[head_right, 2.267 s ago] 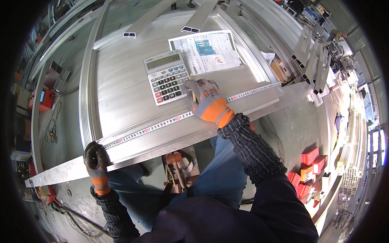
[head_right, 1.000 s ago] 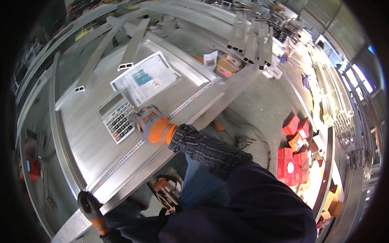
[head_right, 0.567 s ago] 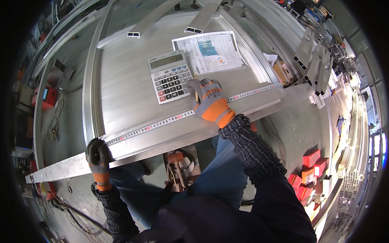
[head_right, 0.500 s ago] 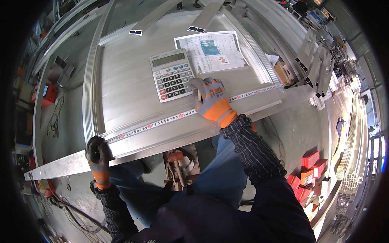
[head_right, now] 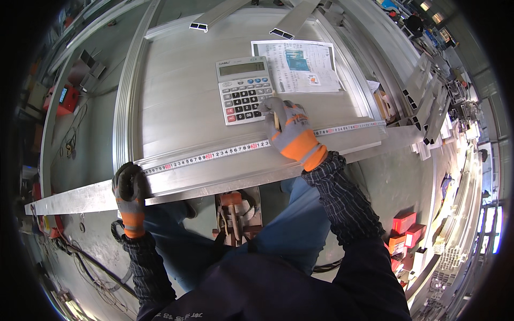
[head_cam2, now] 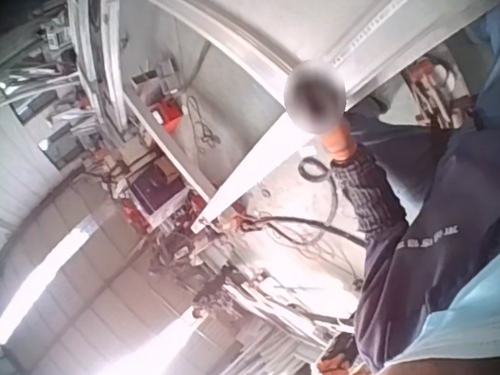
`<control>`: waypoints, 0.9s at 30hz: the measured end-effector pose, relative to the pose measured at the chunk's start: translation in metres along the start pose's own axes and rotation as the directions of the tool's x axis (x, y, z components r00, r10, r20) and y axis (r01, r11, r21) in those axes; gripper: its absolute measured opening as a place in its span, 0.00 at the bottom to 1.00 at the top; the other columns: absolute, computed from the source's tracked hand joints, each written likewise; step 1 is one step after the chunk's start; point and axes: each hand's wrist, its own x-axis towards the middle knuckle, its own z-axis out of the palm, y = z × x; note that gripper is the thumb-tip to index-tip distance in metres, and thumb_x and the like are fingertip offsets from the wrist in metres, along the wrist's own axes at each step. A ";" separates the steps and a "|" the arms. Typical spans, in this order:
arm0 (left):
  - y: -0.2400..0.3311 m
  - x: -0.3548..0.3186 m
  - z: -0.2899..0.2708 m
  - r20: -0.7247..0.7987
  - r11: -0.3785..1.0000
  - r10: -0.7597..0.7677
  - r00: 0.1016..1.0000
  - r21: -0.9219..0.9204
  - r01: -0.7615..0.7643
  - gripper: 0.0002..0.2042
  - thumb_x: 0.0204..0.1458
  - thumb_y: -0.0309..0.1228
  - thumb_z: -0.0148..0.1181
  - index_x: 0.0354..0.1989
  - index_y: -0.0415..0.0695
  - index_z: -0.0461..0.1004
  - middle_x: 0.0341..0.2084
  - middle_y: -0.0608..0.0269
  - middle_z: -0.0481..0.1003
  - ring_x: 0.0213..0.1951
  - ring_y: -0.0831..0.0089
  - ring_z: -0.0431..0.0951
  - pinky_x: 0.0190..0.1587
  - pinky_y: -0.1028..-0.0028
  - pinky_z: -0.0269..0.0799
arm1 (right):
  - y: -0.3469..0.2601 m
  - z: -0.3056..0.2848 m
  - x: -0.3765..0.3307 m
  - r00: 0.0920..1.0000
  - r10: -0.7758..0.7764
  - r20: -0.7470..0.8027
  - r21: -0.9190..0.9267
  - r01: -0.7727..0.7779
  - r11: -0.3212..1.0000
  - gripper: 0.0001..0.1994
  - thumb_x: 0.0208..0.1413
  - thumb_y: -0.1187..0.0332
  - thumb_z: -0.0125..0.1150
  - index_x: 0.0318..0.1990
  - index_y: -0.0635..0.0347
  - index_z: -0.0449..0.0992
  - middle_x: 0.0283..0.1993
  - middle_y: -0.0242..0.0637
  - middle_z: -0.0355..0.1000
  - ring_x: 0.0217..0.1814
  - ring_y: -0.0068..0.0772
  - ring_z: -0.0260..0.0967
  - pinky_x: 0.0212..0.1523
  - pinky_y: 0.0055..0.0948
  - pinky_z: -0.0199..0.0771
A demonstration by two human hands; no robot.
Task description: The person measures and marks a long aluminum profile using a tape measure and pencil, then uses a calculator to compute dimensions. The person repeatedly measures, marks, and calculates along the profile.
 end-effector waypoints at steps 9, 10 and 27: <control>0.002 0.002 -0.002 0.010 1.000 -0.001 1.000 -0.007 0.001 0.13 0.66 0.25 0.65 0.57 0.40 0.85 0.58 0.49 0.84 0.62 0.44 0.81 0.69 0.49 0.74 | -0.023 0.027 0.032 0.990 -0.100 0.099 -0.048 0.105 0.993 0.12 0.74 0.73 0.57 0.60 0.56 0.76 0.53 0.49 0.86 0.53 0.65 0.83 0.57 0.60 0.82; 0.003 0.002 -0.002 0.011 1.000 0.003 1.000 0.000 -0.003 0.13 0.66 0.25 0.65 0.57 0.40 0.85 0.58 0.49 0.84 0.62 0.44 0.81 0.69 0.49 0.74 | -0.023 0.029 0.034 0.986 -0.117 0.117 -0.074 0.126 0.989 0.12 0.74 0.73 0.57 0.60 0.55 0.76 0.54 0.49 0.86 0.54 0.64 0.83 0.58 0.60 0.82; 0.002 0.000 -0.001 -0.006 1.000 -0.003 1.000 0.000 0.003 0.14 0.64 0.27 0.67 0.57 0.42 0.85 0.58 0.47 0.84 0.60 0.43 0.81 0.67 0.50 0.75 | -0.021 0.014 0.042 0.978 0.017 0.207 -0.174 0.020 0.985 0.12 0.73 0.68 0.59 0.61 0.49 0.75 0.54 0.46 0.86 0.56 0.64 0.83 0.63 0.58 0.80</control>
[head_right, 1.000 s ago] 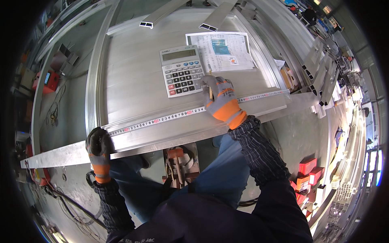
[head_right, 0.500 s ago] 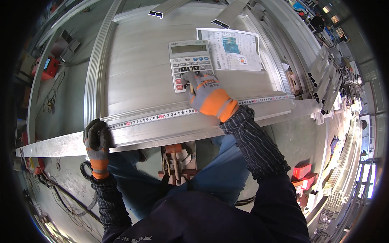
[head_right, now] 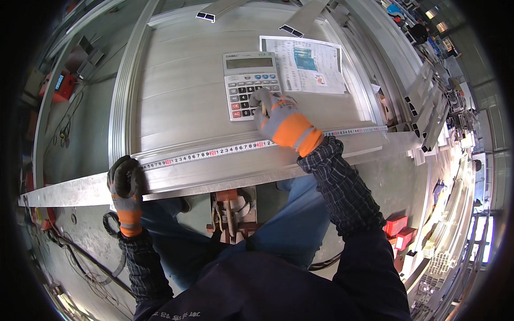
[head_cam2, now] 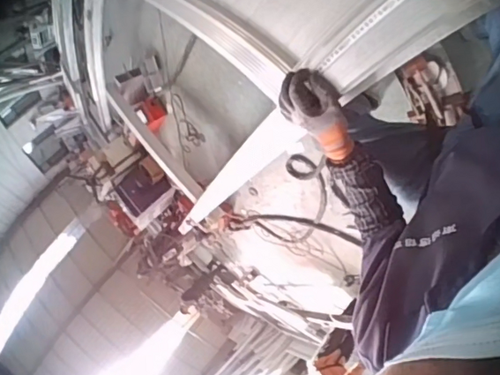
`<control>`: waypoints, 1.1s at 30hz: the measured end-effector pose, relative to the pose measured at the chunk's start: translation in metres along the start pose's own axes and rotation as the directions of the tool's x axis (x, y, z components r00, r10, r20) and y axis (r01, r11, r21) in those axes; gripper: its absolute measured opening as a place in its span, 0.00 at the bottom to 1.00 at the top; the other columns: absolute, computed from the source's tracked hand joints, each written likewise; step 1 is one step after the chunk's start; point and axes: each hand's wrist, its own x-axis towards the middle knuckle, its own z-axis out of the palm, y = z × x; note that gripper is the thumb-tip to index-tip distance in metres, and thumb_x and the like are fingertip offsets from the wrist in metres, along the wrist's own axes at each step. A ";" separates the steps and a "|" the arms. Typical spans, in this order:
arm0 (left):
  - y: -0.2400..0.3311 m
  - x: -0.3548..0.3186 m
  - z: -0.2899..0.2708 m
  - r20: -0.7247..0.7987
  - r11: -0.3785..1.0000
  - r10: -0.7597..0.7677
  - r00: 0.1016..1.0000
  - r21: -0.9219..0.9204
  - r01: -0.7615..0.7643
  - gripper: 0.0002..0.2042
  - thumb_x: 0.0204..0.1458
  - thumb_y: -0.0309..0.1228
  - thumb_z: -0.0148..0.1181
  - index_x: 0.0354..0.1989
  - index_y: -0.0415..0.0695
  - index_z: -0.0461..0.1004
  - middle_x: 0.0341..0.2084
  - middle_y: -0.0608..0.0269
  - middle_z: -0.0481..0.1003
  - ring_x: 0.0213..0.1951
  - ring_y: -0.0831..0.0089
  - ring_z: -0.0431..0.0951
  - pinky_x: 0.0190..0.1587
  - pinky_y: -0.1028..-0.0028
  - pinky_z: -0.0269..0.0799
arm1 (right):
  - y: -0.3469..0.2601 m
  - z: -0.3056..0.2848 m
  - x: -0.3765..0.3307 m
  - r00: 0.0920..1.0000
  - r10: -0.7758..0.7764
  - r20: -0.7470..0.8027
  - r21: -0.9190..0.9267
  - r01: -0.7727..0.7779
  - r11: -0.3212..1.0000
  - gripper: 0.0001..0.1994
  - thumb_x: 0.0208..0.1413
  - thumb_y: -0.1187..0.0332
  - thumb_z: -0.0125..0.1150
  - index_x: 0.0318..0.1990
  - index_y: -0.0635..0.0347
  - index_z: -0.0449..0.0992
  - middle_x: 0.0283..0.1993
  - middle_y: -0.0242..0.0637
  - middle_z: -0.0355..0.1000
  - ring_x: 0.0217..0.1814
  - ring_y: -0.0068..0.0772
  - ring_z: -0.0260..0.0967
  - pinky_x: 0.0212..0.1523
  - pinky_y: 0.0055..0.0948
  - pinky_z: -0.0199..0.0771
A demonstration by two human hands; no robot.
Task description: The person measures and marks a long aluminum profile using a tape measure and pencil, then uses a calculator to compute dimensions. The person repeatedly measures, marks, and calculates along the profile.
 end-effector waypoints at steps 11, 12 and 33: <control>0.001 0.001 -0.002 0.018 1.000 -0.018 1.000 0.018 0.017 0.13 0.66 0.27 0.66 0.57 0.41 0.85 0.58 0.48 0.84 0.61 0.44 0.81 0.70 0.49 0.74 | 0.017 -0.016 -0.028 0.998 -0.029 0.049 0.018 0.028 0.999 0.15 0.70 0.65 0.61 0.62 0.51 0.74 0.53 0.46 0.85 0.55 0.65 0.82 0.63 0.59 0.80; -0.002 0.000 -0.001 0.018 1.000 -0.018 1.000 0.015 0.018 0.13 0.67 0.27 0.65 0.58 0.41 0.85 0.58 0.48 0.84 0.61 0.44 0.81 0.70 0.49 0.74 | 0.017 -0.014 -0.027 0.998 -0.024 0.061 0.004 0.024 1.000 0.15 0.71 0.65 0.60 0.62 0.50 0.75 0.54 0.48 0.85 0.57 0.65 0.82 0.64 0.60 0.79; -0.001 -0.001 -0.002 0.017 1.000 -0.008 1.000 0.008 0.007 0.14 0.66 0.28 0.66 0.58 0.41 0.85 0.59 0.47 0.83 0.61 0.44 0.81 0.68 0.50 0.75 | 0.032 -0.002 0.022 0.994 0.080 0.076 -0.078 -0.074 0.994 0.25 0.73 0.53 0.59 0.67 0.62 0.74 0.54 0.62 0.86 0.56 0.69 0.85 0.67 0.59 0.82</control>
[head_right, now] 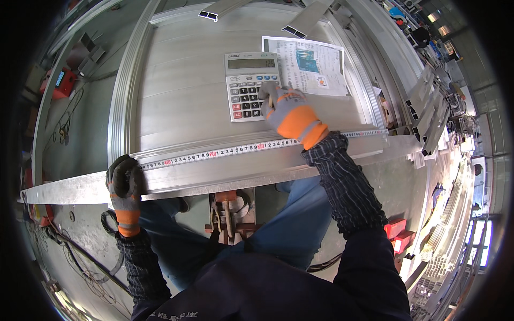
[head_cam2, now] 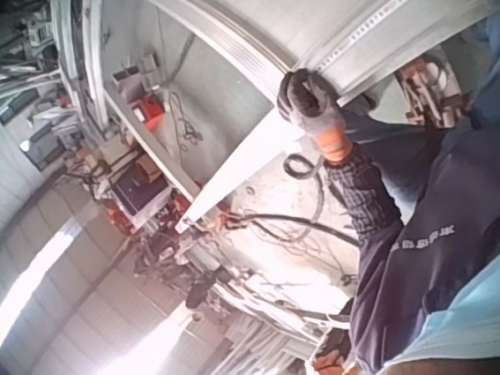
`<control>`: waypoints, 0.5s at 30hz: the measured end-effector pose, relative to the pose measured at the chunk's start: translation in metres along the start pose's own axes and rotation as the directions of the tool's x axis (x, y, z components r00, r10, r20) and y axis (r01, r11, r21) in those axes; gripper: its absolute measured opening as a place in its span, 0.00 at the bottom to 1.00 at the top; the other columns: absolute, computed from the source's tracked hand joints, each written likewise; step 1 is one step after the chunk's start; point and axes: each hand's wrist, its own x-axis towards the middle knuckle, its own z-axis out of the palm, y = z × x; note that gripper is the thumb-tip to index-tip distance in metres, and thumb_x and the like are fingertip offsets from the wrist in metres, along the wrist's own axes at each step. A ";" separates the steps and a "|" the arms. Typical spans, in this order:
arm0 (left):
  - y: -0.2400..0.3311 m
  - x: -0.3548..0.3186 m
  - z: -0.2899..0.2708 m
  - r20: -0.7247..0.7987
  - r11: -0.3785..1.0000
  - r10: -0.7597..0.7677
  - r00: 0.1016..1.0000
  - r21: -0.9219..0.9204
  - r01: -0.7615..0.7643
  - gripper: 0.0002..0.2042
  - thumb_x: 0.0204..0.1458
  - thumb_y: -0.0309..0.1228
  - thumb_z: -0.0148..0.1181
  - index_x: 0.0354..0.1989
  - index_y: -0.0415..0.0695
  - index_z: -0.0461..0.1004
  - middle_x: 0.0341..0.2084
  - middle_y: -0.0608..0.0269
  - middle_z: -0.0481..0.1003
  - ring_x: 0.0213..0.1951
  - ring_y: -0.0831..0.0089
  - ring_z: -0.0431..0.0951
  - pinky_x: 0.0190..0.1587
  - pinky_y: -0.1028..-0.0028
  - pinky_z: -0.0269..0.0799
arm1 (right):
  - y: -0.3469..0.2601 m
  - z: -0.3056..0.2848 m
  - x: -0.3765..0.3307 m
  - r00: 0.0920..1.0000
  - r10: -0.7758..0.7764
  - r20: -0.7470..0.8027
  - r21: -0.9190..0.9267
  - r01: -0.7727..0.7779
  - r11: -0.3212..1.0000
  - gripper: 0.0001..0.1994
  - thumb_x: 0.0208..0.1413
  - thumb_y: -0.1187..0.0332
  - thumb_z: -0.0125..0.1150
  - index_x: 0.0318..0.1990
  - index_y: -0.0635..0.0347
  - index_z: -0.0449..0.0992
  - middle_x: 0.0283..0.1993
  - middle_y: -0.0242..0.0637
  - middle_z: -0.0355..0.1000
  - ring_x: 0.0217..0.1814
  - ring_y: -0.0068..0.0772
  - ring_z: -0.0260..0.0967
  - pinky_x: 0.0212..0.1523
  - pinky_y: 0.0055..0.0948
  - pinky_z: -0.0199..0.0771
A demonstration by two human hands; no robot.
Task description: The person measures and marks a long aluminum profile using a tape measure and pencil, then uses a calculator to compute dimensions. The person repeatedly measures, marks, and calculates along the profile.
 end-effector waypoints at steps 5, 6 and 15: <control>0.002 0.003 0.003 -0.004 1.000 0.002 1.000 -0.023 -0.002 0.14 0.65 0.27 0.66 0.57 0.41 0.85 0.59 0.47 0.83 0.61 0.44 0.81 0.68 0.51 0.76 | 0.005 -0.004 -0.006 0.996 -0.018 -0.086 -0.160 0.004 0.987 0.17 0.73 0.60 0.61 0.62 0.56 0.75 0.51 0.50 0.87 0.54 0.64 0.86 0.60 0.58 0.83; 0.004 0.004 -0.001 -0.006 0.999 -0.012 1.000 -0.034 0.012 0.14 0.65 0.27 0.66 0.57 0.41 0.85 0.59 0.47 0.83 0.61 0.44 0.81 0.68 0.50 0.76 | 0.003 -0.010 -0.006 0.989 -0.042 -0.144 0.011 0.044 0.999 0.15 0.72 0.63 0.62 0.61 0.55 0.75 0.50 0.48 0.87 0.53 0.63 0.85 0.59 0.57 0.83; 0.003 0.003 0.000 0.005 1.000 -0.010 1.000 0.002 0.010 0.13 0.66 0.26 0.65 0.57 0.40 0.85 0.59 0.47 0.83 0.61 0.44 0.81 0.68 0.50 0.76 | 0.017 -0.026 -0.048 0.993 0.024 -0.112 0.255 0.006 0.967 0.10 0.70 0.70 0.62 0.56 0.50 0.76 0.50 0.44 0.84 0.53 0.60 0.83 0.57 0.54 0.82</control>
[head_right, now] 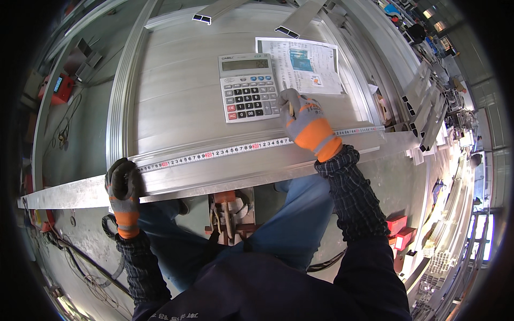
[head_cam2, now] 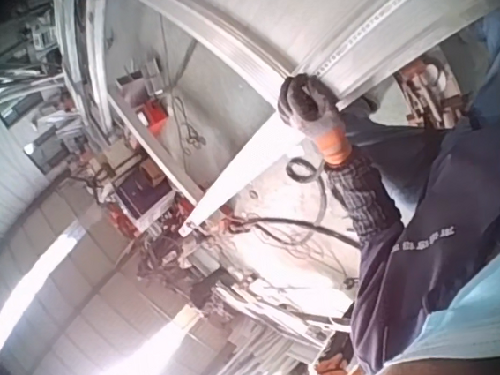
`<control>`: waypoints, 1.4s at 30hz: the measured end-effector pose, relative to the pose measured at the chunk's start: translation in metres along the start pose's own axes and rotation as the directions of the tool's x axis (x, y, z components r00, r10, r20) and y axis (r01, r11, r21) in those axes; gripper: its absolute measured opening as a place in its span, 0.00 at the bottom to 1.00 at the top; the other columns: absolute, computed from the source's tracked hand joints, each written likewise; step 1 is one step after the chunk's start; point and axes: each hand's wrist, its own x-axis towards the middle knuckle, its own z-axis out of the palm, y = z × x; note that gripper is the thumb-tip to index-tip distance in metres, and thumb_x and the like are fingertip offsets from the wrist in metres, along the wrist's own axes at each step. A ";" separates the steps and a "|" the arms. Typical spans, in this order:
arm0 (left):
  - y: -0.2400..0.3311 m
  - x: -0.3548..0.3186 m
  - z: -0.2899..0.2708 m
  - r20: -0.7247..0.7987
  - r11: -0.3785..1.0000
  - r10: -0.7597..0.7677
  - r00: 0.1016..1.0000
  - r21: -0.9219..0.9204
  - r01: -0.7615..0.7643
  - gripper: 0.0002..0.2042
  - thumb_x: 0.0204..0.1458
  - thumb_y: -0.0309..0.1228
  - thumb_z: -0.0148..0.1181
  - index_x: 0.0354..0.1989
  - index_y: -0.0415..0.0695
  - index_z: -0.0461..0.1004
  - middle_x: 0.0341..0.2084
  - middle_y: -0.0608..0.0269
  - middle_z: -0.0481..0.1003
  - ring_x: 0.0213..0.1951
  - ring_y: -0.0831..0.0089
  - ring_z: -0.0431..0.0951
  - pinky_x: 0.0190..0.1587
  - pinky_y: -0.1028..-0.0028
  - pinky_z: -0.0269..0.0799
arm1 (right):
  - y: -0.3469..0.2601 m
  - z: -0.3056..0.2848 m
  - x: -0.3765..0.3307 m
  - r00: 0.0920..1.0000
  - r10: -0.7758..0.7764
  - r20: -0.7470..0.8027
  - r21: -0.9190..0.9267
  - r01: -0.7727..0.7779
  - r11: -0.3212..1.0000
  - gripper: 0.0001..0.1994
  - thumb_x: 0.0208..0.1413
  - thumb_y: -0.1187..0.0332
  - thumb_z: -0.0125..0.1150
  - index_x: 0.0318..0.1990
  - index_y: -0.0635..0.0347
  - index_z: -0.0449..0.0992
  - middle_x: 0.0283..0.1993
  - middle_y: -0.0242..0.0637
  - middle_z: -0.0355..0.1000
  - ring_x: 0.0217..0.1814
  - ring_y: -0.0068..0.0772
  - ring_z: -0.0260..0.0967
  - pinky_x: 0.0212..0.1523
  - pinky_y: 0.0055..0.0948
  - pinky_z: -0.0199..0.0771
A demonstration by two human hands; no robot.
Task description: The person measures and marks a long aluminum profile using a tape measure and pencil, then uses a calculator to compute dimensions. The person repeatedly measures, marks, and calculates along the profile.
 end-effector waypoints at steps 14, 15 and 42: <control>-0.006 -0.001 0.003 0.012 1.000 -0.025 1.000 -0.016 0.025 0.13 0.67 0.27 0.65 0.58 0.41 0.84 0.58 0.48 0.84 0.61 0.44 0.81 0.68 0.49 0.76 | 0.001 0.014 -0.015 0.999 -0.007 -0.052 -0.109 0.002 0.994 0.16 0.65 0.69 0.64 0.59 0.48 0.77 0.52 0.49 0.83 0.55 0.63 0.80 0.60 0.57 0.79; -0.005 -0.001 0.002 0.011 0.999 -0.026 1.000 -0.028 0.027 0.13 0.67 0.27 0.65 0.58 0.41 0.85 0.58 0.48 0.84 0.61 0.44 0.81 0.68 0.49 0.75 | -0.010 0.015 -0.017 0.998 -0.059 -0.034 -0.083 0.056 0.995 0.16 0.65 0.69 0.65 0.60 0.49 0.77 0.51 0.49 0.84 0.55 0.63 0.80 0.60 0.57 0.79; -0.010 -0.004 0.004 0.007 1.000 -0.018 1.000 -0.020 0.018 0.14 0.67 0.27 0.66 0.59 0.41 0.84 0.58 0.49 0.84 0.61 0.44 0.82 0.68 0.49 0.76 | -0.033 0.034 -0.025 0.917 -0.261 -0.301 -0.149 0.225 0.963 0.07 0.71 0.73 0.64 0.52 0.58 0.82 0.50 0.48 0.86 0.49 0.62 0.82 0.54 0.54 0.80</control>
